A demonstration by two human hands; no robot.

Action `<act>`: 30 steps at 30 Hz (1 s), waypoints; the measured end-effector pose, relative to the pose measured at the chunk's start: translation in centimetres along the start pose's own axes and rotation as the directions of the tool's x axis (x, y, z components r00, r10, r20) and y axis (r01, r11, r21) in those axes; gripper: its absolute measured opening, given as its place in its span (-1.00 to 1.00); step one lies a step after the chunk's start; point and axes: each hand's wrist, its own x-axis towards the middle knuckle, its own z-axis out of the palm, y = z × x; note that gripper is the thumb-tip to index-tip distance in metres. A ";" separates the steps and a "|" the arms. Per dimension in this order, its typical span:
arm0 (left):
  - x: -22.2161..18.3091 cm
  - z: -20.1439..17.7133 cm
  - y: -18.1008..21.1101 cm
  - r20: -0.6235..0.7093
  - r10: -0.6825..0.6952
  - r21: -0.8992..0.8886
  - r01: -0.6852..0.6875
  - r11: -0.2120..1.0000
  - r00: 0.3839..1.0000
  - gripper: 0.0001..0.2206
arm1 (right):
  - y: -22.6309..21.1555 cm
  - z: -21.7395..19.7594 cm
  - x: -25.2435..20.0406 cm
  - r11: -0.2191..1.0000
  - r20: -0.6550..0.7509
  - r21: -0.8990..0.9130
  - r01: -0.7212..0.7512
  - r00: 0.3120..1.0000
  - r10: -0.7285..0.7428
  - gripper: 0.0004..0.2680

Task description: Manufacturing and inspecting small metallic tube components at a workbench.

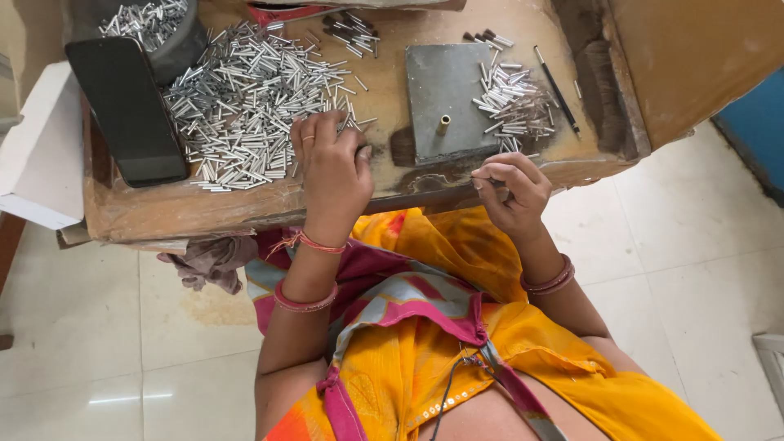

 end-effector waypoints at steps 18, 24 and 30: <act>10.9 5.8 4.7 0.223 0.366 -0.243 -0.312 0.919 0.904 -0.91 | 1.1 -0.2 -0.3 0.998 -0.004 0.013 0.068 0.998 -0.068 -0.87; 14.8 10.3 4.3 0.416 0.456 -0.251 -0.383 0.889 0.787 -0.73 | 1.2 -0.2 -0.4 0.995 -0.024 0.047 0.087 0.996 -0.086 -0.86; 15.7 10.3 4.0 0.531 0.416 -0.164 -0.393 0.905 0.738 -0.84 | 1.2 -0.3 -0.5 0.997 -0.011 0.028 0.071 0.997 -0.071 -0.86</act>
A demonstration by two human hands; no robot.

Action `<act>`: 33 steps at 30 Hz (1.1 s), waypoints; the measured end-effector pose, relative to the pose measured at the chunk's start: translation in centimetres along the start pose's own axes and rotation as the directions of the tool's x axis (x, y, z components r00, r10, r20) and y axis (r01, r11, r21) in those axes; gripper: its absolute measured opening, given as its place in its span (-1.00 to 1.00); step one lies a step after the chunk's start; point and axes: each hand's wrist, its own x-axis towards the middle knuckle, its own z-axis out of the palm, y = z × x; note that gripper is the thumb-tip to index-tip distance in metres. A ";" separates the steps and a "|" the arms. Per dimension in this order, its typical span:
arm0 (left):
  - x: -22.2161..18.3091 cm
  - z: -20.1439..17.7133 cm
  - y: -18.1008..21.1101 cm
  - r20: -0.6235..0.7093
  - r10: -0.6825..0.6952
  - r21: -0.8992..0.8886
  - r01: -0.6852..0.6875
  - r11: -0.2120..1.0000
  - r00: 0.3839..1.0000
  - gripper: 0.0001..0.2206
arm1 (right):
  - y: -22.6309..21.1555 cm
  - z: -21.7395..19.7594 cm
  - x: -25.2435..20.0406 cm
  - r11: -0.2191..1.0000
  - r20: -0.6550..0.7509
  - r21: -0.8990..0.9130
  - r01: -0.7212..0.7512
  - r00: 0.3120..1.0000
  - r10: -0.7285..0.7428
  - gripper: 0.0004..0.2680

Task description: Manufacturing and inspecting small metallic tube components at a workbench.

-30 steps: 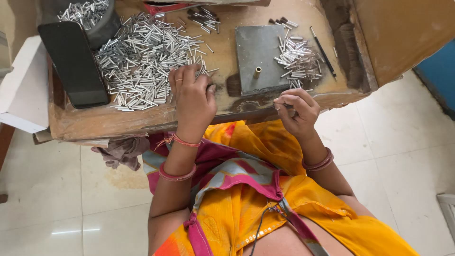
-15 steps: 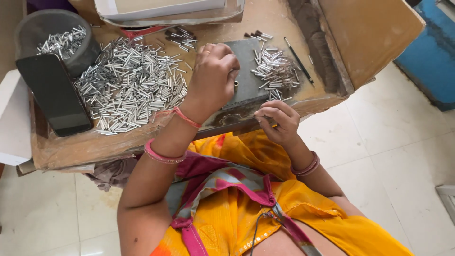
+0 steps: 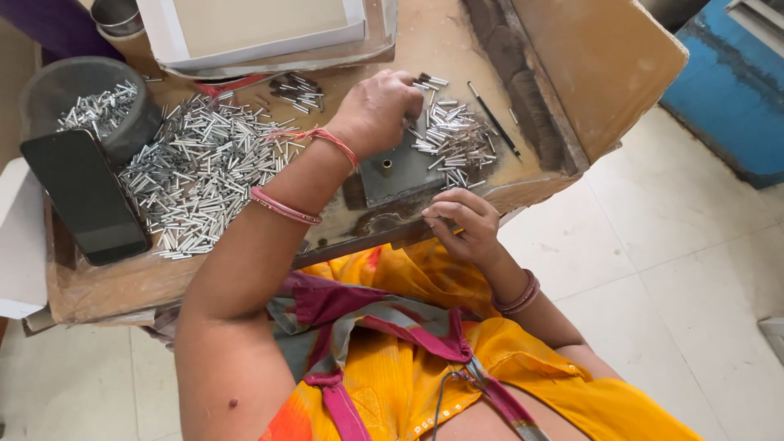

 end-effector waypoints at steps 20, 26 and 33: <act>-15.7 0.3 -1.2 -0.296 -0.117 0.278 0.202 0.939 0.948 -0.88 | -0.3 0.3 0.3 1.000 -0.011 0.004 0.002 1.000 -0.002 -0.89; -15.8 -1.5 2.4 -0.393 -0.158 0.071 0.202 0.977 0.906 -0.82 | -0.9 0.0 0.7 0.999 0.004 -0.022 -0.037 0.999 0.037 -0.89; -16.2 -0.2 9.7 -0.588 -0.295 -0.368 0.076 0.927 0.753 -0.79 | -3.1 0.0 2.2 0.985 0.028 0.021 -0.173 0.985 0.172 -0.92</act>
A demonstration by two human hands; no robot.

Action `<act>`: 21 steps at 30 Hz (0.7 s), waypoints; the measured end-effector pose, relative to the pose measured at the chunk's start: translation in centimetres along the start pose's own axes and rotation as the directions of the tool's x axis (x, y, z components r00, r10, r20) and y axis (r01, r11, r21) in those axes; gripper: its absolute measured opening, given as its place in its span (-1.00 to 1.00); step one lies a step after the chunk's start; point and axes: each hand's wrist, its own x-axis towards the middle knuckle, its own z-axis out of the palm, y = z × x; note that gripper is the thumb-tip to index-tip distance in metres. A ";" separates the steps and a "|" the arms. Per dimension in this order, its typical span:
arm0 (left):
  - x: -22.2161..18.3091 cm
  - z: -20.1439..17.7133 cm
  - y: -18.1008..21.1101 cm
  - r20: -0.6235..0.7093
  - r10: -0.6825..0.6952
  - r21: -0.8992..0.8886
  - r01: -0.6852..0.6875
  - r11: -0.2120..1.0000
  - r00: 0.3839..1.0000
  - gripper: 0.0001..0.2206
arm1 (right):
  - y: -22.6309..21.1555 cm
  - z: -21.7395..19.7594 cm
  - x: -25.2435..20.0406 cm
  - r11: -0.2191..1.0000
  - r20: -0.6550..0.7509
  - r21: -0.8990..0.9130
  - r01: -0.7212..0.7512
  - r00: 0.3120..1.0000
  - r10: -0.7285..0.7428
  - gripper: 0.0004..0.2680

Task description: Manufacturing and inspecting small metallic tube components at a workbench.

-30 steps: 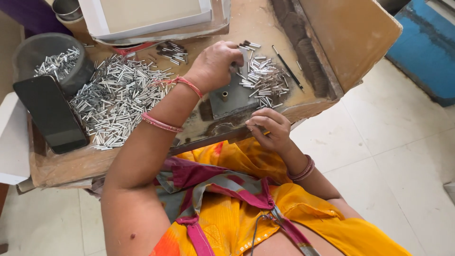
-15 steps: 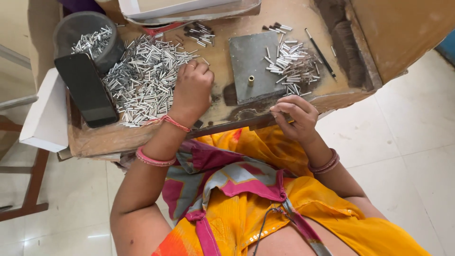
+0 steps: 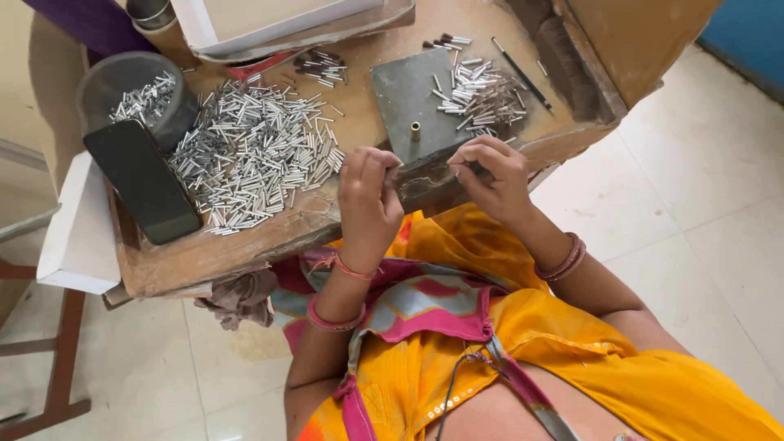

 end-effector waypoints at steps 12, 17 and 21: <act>-2.3 3.4 2.8 0.019 -0.217 -0.564 0.190 0.804 0.976 -0.86 | 1.6 1.9 -2.7 0.005 0.438 0.870 -0.493 0.777 0.452 -0.93; -2.6 3.5 2.5 -0.085 0.037 -0.266 -0.058 0.962 0.996 -0.79 | 1.9 2.2 -3.9 -0.043 0.481 0.849 -0.526 0.736 0.476 -0.93; -2.6 3.8 2.0 -0.060 0.198 -0.080 -0.203 0.976 0.978 -0.79 | 1.6 1.5 -4.1 0.059 0.451 0.846 -0.530 0.770 0.451 -0.94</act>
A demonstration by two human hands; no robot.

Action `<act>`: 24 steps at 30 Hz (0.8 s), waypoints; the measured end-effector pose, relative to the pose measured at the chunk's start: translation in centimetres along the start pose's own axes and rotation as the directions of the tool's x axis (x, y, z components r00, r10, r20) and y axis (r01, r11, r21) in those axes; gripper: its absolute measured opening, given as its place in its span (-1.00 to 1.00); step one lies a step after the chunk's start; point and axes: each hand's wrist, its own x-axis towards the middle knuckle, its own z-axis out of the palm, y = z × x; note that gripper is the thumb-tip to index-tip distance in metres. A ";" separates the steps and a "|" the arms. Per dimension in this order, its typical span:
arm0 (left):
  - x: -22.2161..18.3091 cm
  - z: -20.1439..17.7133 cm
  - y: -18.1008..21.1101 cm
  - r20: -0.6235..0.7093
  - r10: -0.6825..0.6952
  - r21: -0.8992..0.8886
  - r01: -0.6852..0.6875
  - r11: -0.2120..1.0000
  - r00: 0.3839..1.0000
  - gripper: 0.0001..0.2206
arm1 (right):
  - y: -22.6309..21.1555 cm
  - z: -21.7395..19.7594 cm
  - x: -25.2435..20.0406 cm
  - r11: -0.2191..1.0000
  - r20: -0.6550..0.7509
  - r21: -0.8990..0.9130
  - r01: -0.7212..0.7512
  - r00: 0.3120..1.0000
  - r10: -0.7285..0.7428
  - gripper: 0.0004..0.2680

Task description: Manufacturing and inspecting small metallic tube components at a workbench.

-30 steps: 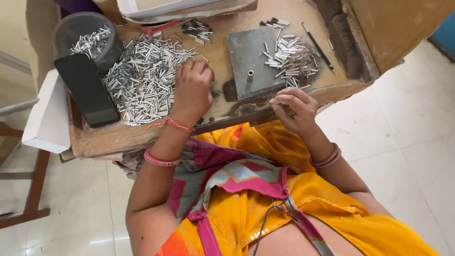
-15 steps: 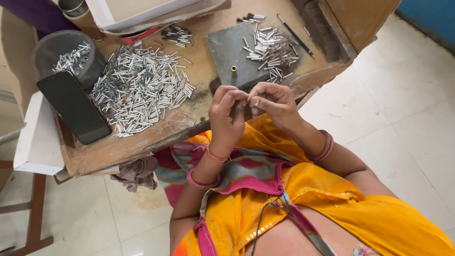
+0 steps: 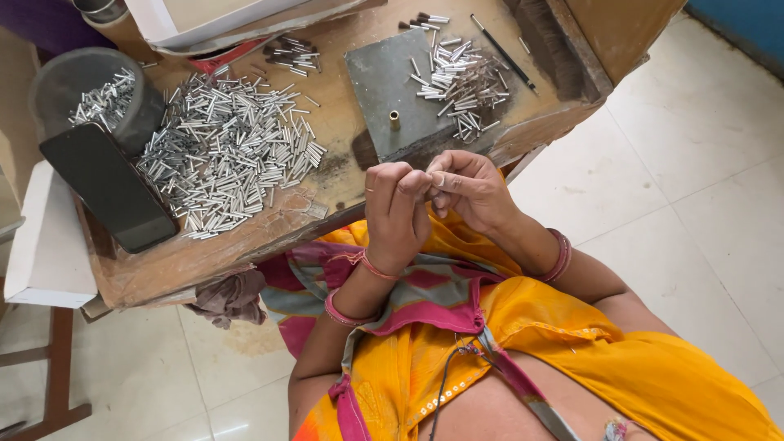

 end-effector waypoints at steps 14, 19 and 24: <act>-0.3 -1.0 0.8 0.048 0.026 -0.086 -0.022 0.996 0.999 -0.78 | -2.9 0.7 -1.6 0.987 0.109 -0.157 -0.012 0.994 0.029 -0.89; -2.4 -0.4 -0.6 0.049 -0.331 -0.412 0.321 0.853 0.942 -0.78 | -2.7 0.9 -1.7 0.971 0.074 -0.205 0.120 0.992 -0.107 -0.91; -3.8 0.9 -1.5 0.274 -0.534 -0.844 0.466 0.265 0.800 -0.81 | -2.0 0.8 -1.5 0.975 0.098 -0.140 0.171 0.983 -0.158 -0.92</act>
